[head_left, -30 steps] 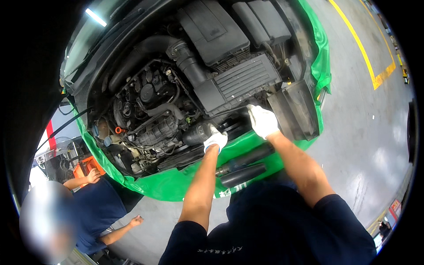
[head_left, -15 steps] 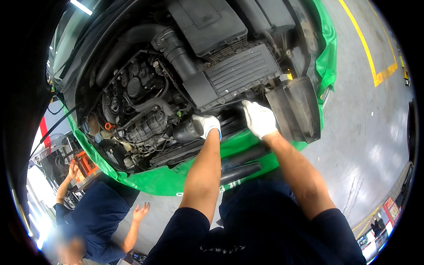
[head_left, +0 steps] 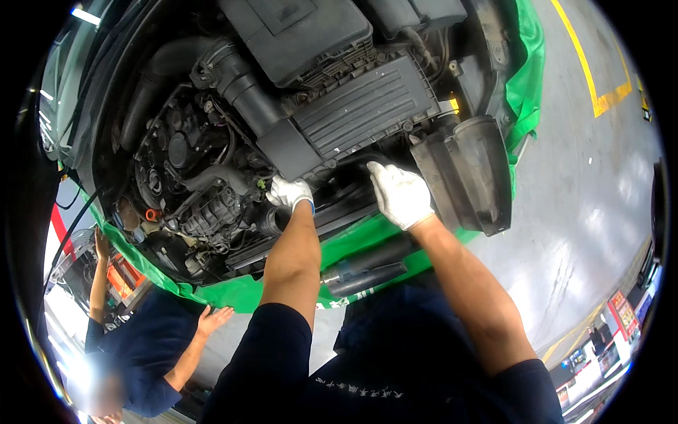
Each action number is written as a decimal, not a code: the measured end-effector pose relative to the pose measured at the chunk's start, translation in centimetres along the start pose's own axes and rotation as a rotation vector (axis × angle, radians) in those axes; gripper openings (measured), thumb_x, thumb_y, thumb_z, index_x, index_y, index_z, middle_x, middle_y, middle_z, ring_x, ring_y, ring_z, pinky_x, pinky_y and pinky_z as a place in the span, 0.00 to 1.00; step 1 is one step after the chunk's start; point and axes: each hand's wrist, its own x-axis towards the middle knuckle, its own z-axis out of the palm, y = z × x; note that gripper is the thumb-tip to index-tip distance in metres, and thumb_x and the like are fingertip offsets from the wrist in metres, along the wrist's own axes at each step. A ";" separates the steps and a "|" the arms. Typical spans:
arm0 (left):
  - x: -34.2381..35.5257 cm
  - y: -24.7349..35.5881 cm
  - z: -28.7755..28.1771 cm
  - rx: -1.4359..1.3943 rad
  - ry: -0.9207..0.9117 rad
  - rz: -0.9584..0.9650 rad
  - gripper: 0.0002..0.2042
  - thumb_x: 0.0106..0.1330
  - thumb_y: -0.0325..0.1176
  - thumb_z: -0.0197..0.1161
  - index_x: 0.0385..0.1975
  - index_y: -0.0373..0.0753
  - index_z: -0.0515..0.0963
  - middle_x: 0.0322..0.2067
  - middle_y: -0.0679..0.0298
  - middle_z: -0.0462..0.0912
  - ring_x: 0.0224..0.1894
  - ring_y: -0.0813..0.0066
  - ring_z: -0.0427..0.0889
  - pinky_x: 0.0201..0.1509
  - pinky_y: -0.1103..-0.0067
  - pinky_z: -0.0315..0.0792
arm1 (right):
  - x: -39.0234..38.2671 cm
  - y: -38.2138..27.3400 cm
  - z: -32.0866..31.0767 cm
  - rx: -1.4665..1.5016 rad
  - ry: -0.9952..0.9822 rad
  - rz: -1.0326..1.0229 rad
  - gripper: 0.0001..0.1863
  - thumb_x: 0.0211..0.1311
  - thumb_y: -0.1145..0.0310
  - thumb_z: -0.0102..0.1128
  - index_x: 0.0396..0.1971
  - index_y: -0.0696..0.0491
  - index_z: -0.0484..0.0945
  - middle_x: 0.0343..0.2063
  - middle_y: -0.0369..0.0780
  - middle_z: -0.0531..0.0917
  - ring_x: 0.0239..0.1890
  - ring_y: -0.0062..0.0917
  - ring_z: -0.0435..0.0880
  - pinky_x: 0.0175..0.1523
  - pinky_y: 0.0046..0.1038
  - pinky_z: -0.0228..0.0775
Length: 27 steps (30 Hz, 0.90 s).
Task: The person removes a plastic cover from the engine bay, then uses a screwdriver to loosen and remove a black rubber hose. The person places the removed parts on a nearby tool cart.
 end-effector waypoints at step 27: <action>1.0 2.8 -4.5 0.238 -0.457 -0.114 0.28 0.54 0.59 0.72 0.48 0.46 0.81 0.53 0.62 0.83 0.62 0.61 0.77 0.72 0.70 0.59 | 0.8 -0.8 -0.6 -0.041 -0.067 0.041 0.13 0.72 0.65 0.60 0.53 0.50 0.80 0.30 0.42 0.83 0.31 0.39 0.86 0.36 0.39 0.79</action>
